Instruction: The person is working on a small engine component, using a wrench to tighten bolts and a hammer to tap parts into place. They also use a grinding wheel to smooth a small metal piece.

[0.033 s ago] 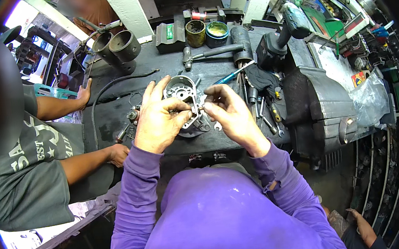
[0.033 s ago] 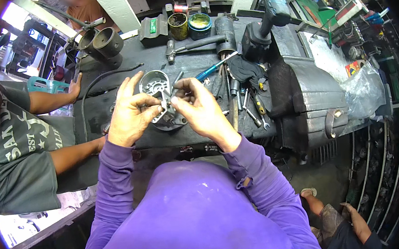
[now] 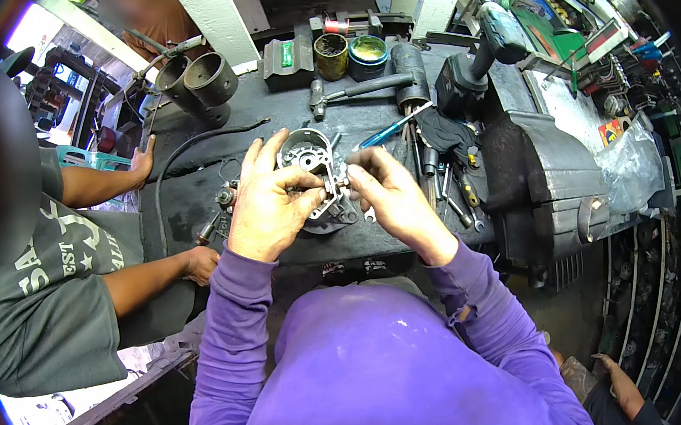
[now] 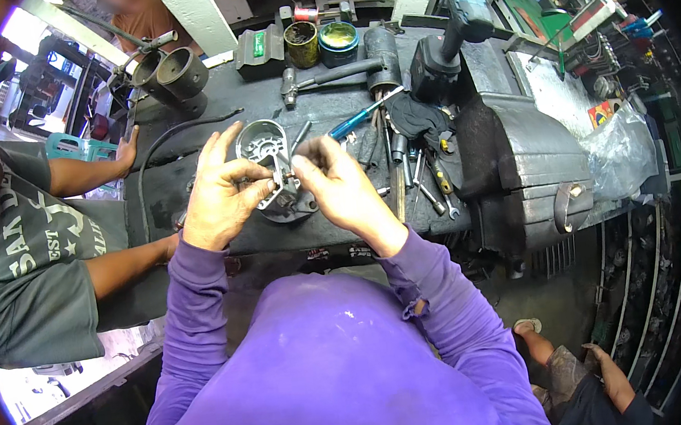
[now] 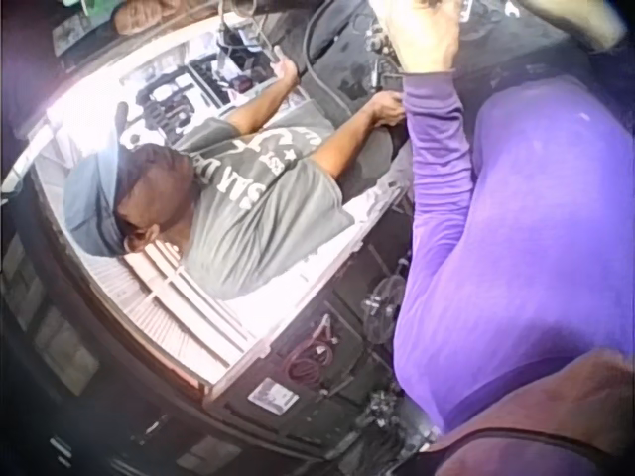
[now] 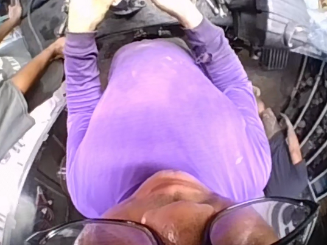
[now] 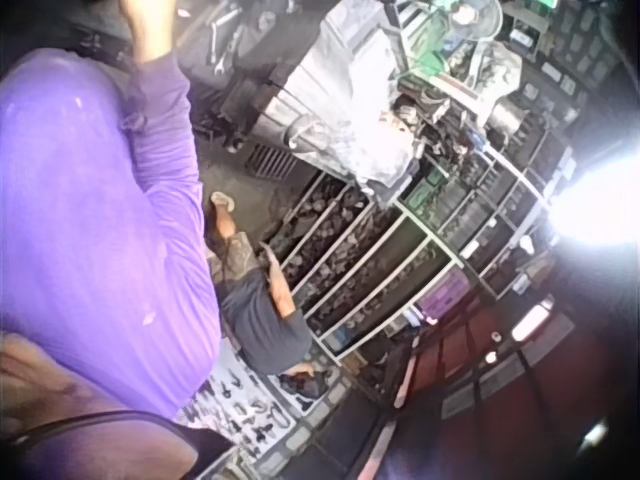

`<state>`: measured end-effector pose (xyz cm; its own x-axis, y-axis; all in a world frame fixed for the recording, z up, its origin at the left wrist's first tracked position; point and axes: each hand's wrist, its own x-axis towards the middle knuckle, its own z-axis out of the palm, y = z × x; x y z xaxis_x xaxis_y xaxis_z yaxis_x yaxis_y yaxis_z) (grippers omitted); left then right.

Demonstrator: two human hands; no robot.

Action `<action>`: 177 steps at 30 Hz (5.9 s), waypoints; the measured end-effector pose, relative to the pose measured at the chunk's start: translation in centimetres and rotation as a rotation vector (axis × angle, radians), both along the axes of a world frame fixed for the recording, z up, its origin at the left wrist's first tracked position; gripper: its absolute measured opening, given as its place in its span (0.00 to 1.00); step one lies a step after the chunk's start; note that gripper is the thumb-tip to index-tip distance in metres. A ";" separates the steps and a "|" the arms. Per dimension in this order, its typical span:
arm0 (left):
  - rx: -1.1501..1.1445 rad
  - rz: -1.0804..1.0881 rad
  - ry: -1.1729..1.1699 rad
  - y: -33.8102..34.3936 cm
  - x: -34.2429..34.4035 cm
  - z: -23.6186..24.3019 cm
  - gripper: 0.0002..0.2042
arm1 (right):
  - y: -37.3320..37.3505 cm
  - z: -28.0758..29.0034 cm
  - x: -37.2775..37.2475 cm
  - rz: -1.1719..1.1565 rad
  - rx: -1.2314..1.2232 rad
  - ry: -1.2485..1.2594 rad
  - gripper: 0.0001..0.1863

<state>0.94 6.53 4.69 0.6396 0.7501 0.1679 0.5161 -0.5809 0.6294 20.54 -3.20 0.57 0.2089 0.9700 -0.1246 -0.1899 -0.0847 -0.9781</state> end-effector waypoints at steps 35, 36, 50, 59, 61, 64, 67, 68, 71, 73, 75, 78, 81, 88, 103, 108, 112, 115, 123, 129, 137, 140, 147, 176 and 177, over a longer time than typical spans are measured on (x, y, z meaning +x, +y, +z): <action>0.019 -0.028 -0.020 0.7 0.0 -0.2 0.11 | 0.6 -0.8 0.4 0.108 -0.057 0.420 0.20; 0.012 -0.022 -0.006 0.7 0.0 -0.2 0.11 | 0.6 -0.7 0.5 0.120 -0.048 0.366 0.20; 0.007 -0.037 -0.015 0.8 -0.1 -0.4 0.11 | 0.2 -0.3 0.0 0.111 -0.014 0.263 0.21; -0.018 0.012 0.000 0.6 0.0 0.0 0.11 | 0.2 -0.7 0.3 0.132 -0.028 0.303 0.18; -0.015 0.000 -0.019 0.6 0.1 0.1 0.11 | 0.4 -0.7 0.2 0.089 -0.066 0.425 0.19; -0.012 0.000 -0.020 0.7 0.1 0.1 0.11 | 0.4 -0.4 0.2 0.080 -0.083 0.359 0.20; -0.003 0.003 -0.016 0.6 0.1 0.1 0.11 | 0.4 -0.1 0.1 0.056 -0.108 0.426 0.18; -0.001 0.002 -0.025 0.6 0.1 0.0 0.11 | 0.4 -0.1 0.2 0.070 -0.099 0.377 0.18; -0.026 0.036 -0.006 0.6 0.1 -0.1 0.11 | 0.5 -0.1 0.3 0.094 -0.095 0.316 0.18; -0.007 0.020 -0.009 0.6 0.1 -0.1 0.11 | 0.5 -0.1 0.3 0.077 -0.135 0.380 0.17; 0.000 0.011 -0.011 0.6 0.1 -0.2 0.11 | 0.6 -0.2 0.2 0.071 -0.106 0.440 0.17; 0.000 0.008 -0.009 0.7 0.1 -0.1 0.11 | 0.5 -0.2 0.0 0.061 -0.096 0.406 0.17; 0.002 0.003 -0.008 0.6 0.1 0.0 0.11 | 0.5 -0.1 0.0 0.041 -0.125 0.369 0.17; -0.005 0.016 -0.003 0.5 0.1 0.0 0.11 | 0.4 -0.3 0.1 0.051 -0.092 0.507 0.17; 0.004 0.028 0.005 0.4 0.1 -0.1 0.11 | 0.1 0.4 -0.8 -0.002 -0.179 0.642 0.18; 0.033 0.031 0.024 0.3 0.1 -0.1 0.11 | 0.0 0.9 -0.6 0.021 -0.146 0.243 0.19; 0.091 -0.003 0.035 0.5 0.0 0.5 0.11 | 0.9 1.4 -0.2 0.042 -0.030 0.005 0.17; 0.088 -0.023 0.063 0.7 -0.4 1.4 0.13 | 1.3 1.6 0.4 0.092 -0.135 0.051 0.16; 0.059 -0.182 0.137 2.0 -0.6 2.5 0.14 | 1.3 1.1 2.0 0.018 -0.187 0.322 0.12; 0.115 -0.214 0.158 2.4 -0.4 2.5 0.14 | 0.2 1.4 1.5 0.086 -0.216 0.131 0.16; 0.105 -0.266 0.125 2.8 -0.1 1.8 0.14 | 1.0 0.7 1.2 0.162 0.046 -0.333 0.16; 0.094 -0.283 0.103 3.0 -0.2 1.7 0.12 | 1.4 0.6 1.9 0.183 0.133 -0.414 0.16; 0.066 -0.289 0.152 2.8 -0.6 2.0 0.14 | 1.1 1.0 1.8 0.197 0.044 -0.389 0.14; 0.093 -0.352 0.170 2.8 0.2 3.4 0.13 | 0.0 0.3 0.1 0.049 -0.023 -0.289 0.11; 0.102 -0.352 0.179 2.9 0.2 3.2 0.12 | -0.1 0.2 0.1 0.052 0.026 -0.324 0.11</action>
<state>1.10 9.40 7.89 0.8801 0.4657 0.0931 0.3710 -0.7965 0.4774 20.61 -3.26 0.81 0.1835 0.9824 -0.0352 0.1354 -0.0607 -0.9889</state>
